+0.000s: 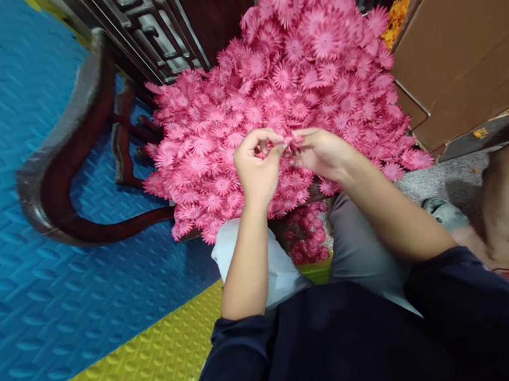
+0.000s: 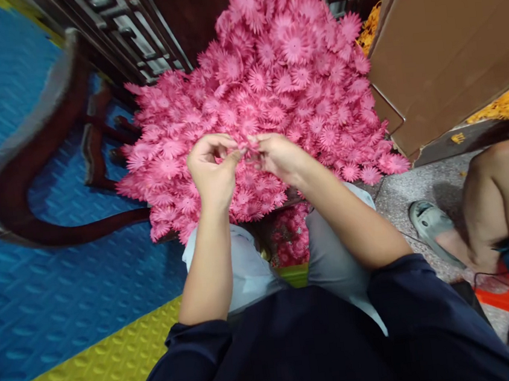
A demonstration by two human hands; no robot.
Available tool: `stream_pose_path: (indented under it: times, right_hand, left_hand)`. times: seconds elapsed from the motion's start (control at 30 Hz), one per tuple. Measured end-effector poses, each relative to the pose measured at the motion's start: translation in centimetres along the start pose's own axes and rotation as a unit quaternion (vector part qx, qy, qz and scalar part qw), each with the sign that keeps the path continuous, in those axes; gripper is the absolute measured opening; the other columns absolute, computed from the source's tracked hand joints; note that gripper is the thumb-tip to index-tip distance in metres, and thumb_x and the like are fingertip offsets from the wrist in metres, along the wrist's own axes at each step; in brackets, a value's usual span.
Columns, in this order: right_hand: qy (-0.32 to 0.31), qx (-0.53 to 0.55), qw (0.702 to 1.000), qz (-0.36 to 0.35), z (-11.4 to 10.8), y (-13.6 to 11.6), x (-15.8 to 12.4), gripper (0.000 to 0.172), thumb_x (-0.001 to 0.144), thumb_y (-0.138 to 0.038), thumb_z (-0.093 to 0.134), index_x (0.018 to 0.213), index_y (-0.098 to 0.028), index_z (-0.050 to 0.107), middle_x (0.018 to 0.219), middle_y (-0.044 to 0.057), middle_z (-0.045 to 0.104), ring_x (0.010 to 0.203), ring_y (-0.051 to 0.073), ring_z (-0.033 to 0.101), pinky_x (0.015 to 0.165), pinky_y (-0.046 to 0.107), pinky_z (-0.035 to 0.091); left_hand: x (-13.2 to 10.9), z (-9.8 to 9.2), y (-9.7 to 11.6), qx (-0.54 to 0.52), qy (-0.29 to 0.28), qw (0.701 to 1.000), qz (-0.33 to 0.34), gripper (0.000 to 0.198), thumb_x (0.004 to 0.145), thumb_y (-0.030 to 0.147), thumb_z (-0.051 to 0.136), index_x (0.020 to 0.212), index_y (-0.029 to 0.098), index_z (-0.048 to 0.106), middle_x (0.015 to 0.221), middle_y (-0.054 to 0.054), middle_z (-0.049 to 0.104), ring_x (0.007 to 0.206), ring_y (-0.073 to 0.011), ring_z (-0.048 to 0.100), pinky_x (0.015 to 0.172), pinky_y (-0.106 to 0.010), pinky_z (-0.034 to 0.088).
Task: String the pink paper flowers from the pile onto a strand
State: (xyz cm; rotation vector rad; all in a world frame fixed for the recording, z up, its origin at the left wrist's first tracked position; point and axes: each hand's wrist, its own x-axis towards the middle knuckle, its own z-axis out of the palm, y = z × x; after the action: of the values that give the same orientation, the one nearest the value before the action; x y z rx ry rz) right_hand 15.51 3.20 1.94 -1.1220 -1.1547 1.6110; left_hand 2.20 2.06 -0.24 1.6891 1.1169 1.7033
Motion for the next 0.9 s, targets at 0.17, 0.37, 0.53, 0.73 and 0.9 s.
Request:
stream_pose_path:
  times: [0.17,0.37,0.53,0.73,0.9]
  right_hand:
    - [0.032,0.063,0.996,0.057,-0.8,0.0,0.8,0.021,0.079,-0.011,0.047,0.059,-0.017,0.049,0.053,-0.002,0.044,0.054,0.009,0.042,0.059,0.023,0.039]
    - [0.051,-0.023,0.996,-0.070,0.0,-0.4,0.3,0.029,0.083,-0.018,0.062,0.057,-0.016,0.049,0.055,-0.005,0.044,0.057,0.006,0.038,0.060,0.020,0.033]
    - [0.045,-0.037,0.996,-0.069,-0.4,-0.8,-0.2,0.026,0.079,-0.026,0.069,0.060,-0.016,0.055,0.057,-0.004,0.047,0.058,0.006,0.042,0.063,0.021,0.035]
    - [0.057,-0.019,0.996,-0.064,-0.7,-0.8,-0.1,0.026,0.076,-0.025,0.069,0.057,-0.016,0.055,0.057,-0.004,0.048,0.058,0.006,0.043,0.062,0.022,0.035]
    - [0.056,0.053,0.997,-0.022,-0.7,-0.8,-0.1,0.013,0.073,-0.020,0.065,0.062,-0.017,0.059,0.062,-0.002,0.057,0.061,0.008,0.049,0.062,0.022,0.040]
  left_hand:
    - [0.1,-0.5,1.0,0.076,-0.017,0.993,0.092,0.011,0.083,0.015,0.062,0.077,0.023,0.067,0.077,0.001,0.066,0.075,-0.0127,0.058,0.074,-0.029,0.047]
    - [0.4,-0.6,0.4,0.185,-0.039,0.980,0.061,0.028,0.074,0.033,0.075,0.101,0.028,0.069,0.104,-0.005,0.060,0.102,-0.0214,0.056,0.091,-0.039,0.047]
    - [0.4,-0.9,0.8,0.249,-0.034,0.964,0.083,0.008,0.075,0.031,0.074,0.081,0.029,0.070,0.099,-0.005,0.062,0.095,-0.0243,0.054,0.093,-0.047,0.041]
    - [0.3,-0.8,0.5,0.247,-0.035,0.967,0.058,0.010,0.080,0.036,0.067,0.079,0.026,0.066,0.094,-0.004,0.063,0.095,-0.0244,0.055,0.096,-0.047,0.037]
    - [0.0,-0.5,0.7,0.258,-0.016,0.960,0.107,0.014,0.082,0.040,0.064,0.078,0.027,0.066,0.092,-0.002,0.069,0.092,-0.0229,0.059,0.092,-0.044,0.038]
